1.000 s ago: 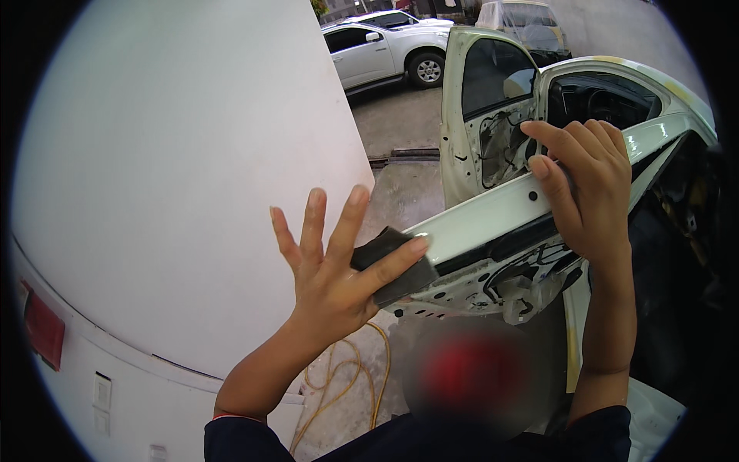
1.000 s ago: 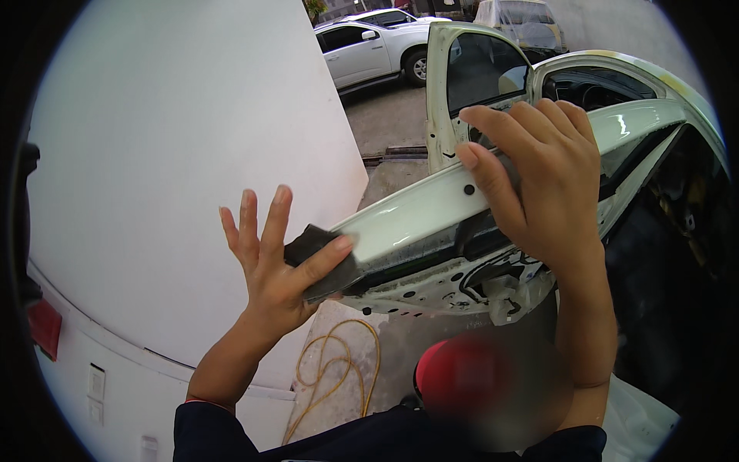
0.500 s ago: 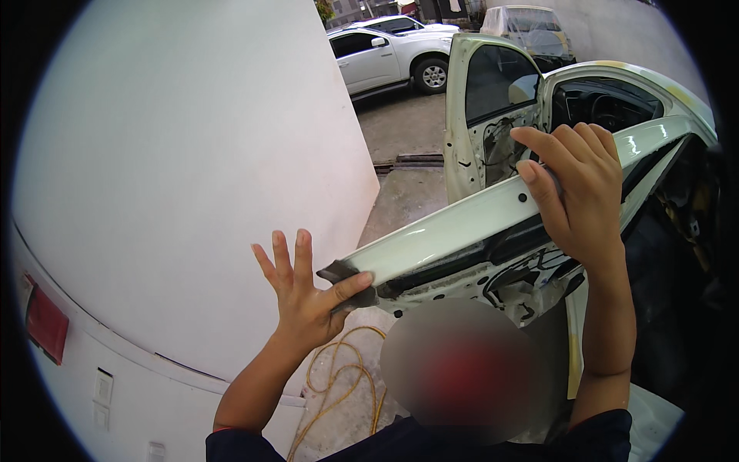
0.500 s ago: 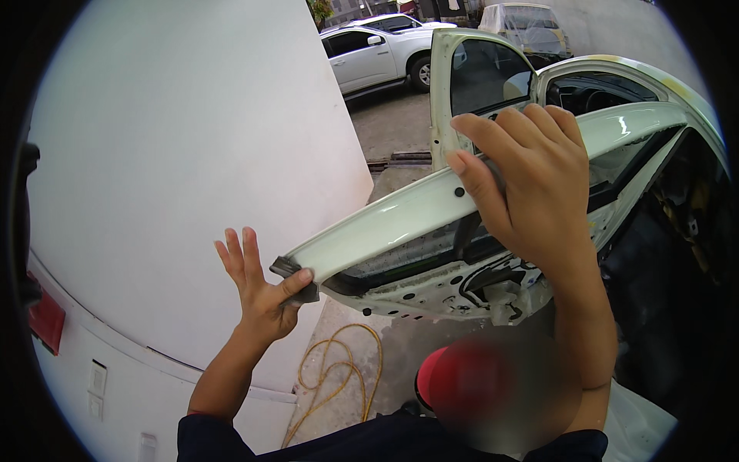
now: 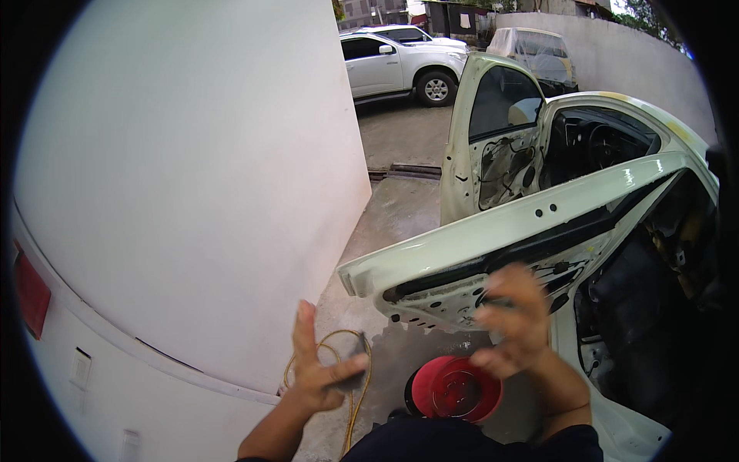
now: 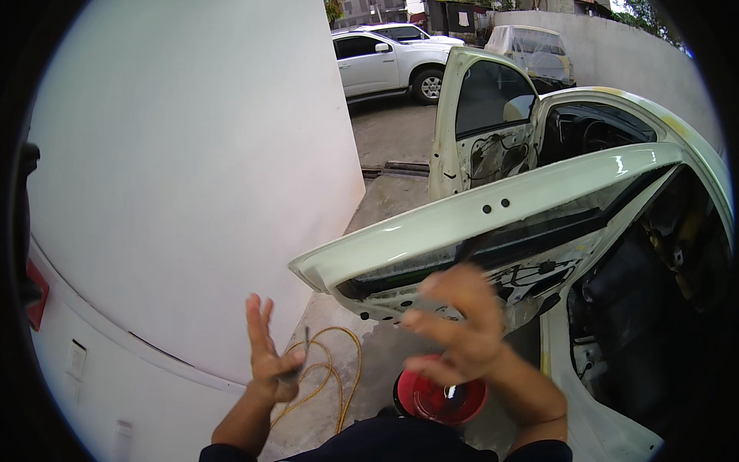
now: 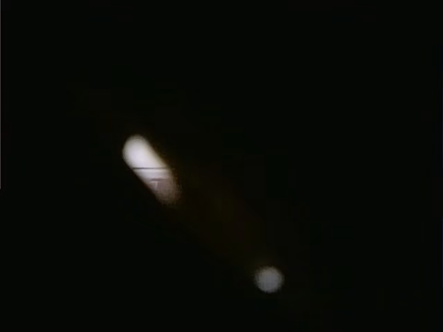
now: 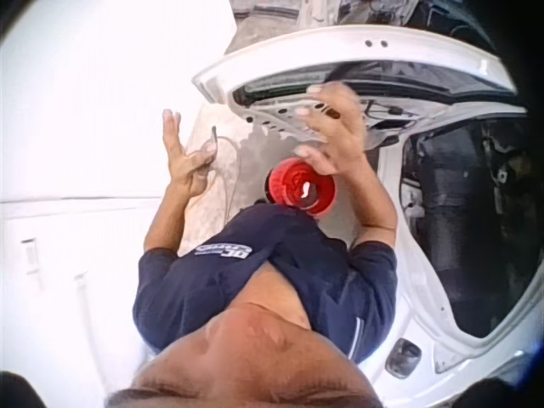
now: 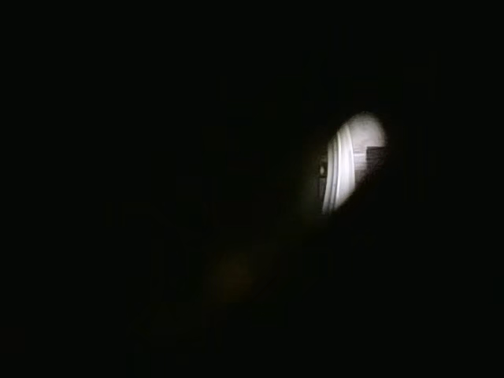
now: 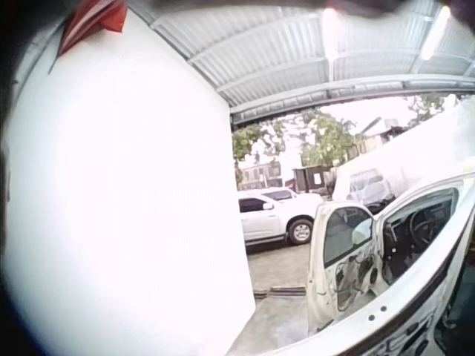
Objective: The person sands the upper edge of a white car door with a sanding block, repeatedly dipping it into a red bucket of water. They wipe the sanded area with a red cloth and continue sanding along the door frame.
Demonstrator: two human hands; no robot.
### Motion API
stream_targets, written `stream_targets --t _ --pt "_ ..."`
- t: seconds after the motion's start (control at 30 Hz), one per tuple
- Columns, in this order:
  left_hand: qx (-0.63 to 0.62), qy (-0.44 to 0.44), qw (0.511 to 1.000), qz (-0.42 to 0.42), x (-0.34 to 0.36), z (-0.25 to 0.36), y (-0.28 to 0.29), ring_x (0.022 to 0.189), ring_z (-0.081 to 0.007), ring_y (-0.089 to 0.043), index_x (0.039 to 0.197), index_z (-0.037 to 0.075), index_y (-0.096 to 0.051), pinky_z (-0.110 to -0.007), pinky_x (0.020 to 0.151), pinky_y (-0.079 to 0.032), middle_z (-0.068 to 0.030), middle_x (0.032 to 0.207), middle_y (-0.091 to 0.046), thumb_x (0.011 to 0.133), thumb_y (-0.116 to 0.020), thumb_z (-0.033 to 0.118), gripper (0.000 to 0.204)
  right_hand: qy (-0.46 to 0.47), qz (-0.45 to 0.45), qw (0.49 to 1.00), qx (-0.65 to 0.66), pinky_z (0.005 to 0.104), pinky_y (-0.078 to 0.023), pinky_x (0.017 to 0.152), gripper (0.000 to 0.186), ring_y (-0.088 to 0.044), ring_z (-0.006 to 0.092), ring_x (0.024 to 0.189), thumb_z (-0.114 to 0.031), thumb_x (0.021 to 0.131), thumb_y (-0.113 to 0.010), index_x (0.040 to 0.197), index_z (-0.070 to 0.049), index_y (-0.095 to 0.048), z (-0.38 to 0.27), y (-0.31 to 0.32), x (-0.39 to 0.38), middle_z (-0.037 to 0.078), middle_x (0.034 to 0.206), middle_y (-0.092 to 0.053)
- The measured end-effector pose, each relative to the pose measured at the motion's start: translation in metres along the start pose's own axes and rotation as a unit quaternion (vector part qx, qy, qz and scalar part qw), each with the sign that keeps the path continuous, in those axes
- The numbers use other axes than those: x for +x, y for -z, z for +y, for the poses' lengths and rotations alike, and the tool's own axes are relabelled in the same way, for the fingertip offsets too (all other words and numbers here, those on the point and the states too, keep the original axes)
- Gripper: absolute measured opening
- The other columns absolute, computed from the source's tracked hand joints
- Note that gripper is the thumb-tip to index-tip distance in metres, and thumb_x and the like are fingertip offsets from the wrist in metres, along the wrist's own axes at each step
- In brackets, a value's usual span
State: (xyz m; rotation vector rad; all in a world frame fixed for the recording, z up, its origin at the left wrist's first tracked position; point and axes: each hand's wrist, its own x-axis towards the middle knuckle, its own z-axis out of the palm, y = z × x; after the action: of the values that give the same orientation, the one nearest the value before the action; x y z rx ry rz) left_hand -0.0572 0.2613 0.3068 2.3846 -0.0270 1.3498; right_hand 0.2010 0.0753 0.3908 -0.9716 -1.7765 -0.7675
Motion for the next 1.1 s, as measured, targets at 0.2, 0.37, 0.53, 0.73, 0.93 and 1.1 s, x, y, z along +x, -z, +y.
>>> stream_targets --t 0.2,0.37,0.53,0.73,0.93,1.1 --pt "-0.378 0.082 0.922 -0.013 -0.046 0.033 -0.070 0.156 -0.0525 0.007 0.130 0.021 -0.073 -0.059 0.124 -0.017 -0.0347 0.166 0.018 0.101 -0.062 0.026 0.031 -0.241 0.035 0.869 0.431 0.0577 -0.031 0.118 0.063 -0.038 0.0449 0.147 -0.037 0.079 -0.089 0.136 -0.017 -0.069 -0.068 -0.129 -0.100 0.029 0.158 -0.038" --pt "-0.324 0.003 0.946 0.000 -0.043 0.030 -0.068 0.156 -0.0536 -0.005 0.142 0.016 -0.064 -0.063 0.121 -0.024 -0.0340 0.166 0.017 0.109 -0.040 0.046 0.050 -0.159 -0.154 0.936 0.272 0.0526 -0.045 0.105 0.045 -0.059 0.0331 0.128 -0.027 0.085 -0.081 0.129 -0.022 -0.073 -0.052 -0.070 -0.052 0.020 0.155 -0.049" --pt "-0.227 0.067 0.959 0.156 -0.012 -0.003 -0.050 0.147 -0.0448 -0.036 0.160 0.001 -0.032 -0.055 0.114 -0.038 -0.0324 0.165 -0.017 0.109 -0.037 0.041 0.065 0.111 -0.186 0.973 -0.080 0.0257 -0.053 0.063 0.035 -0.070 0.0153 0.078 -0.014 0.088 -0.074 0.123 -0.021 -0.073 -0.016 0.015 0.078 0.008 0.107 -0.075" --pt "-0.087 0.099 0.979 0.155 0.061 -0.073 -0.064 0.127 -0.0306 -0.057 0.149 -0.005 -0.049 -0.041 0.100 -0.048 -0.0263 0.143 -0.055 0.109 -0.029 0.052 0.072 0.166 -0.483 0.834 -0.210 0.0478 -0.048 0.102 0.043 -0.052 0.0310 0.137 -0.020 0.078 -0.077 0.120 -0.025 -0.076 0.042 0.028 0.133 0.010 0.147 -0.058" --pt "-0.265 0.188 0.935 0.139 0.069 -0.071 -0.092 0.078 -0.0173 -0.069 0.137 -0.008 -0.060 -0.030 0.075 -0.052 -0.0131 0.085 -0.075 0.101 -0.026 0.076 0.097 -0.061 -0.651 0.732 -0.193 0.0629 -0.018 0.121 0.056 -0.019 0.0408 0.157 -0.036 0.074 -0.085 0.128 -0.045 -0.072 0.041 0.014 0.167 0.011 0.170 -0.027" --pt "-0.235 0.218 0.936 0.149 0.066 -0.071 -0.092 0.073 -0.0156 -0.069 0.136 -0.010 -0.059 -0.029 0.071 -0.052 -0.0131 0.082 -0.075 0.100 -0.024 0.078 0.101 0.010 -0.602 0.789 -0.127 0.0581 -0.026 0.120 0.059 -0.024 0.0353 0.157 -0.033 0.083 -0.078 0.139 -0.044 -0.064 0.035 -0.014 0.167 0.011 0.168 -0.031"
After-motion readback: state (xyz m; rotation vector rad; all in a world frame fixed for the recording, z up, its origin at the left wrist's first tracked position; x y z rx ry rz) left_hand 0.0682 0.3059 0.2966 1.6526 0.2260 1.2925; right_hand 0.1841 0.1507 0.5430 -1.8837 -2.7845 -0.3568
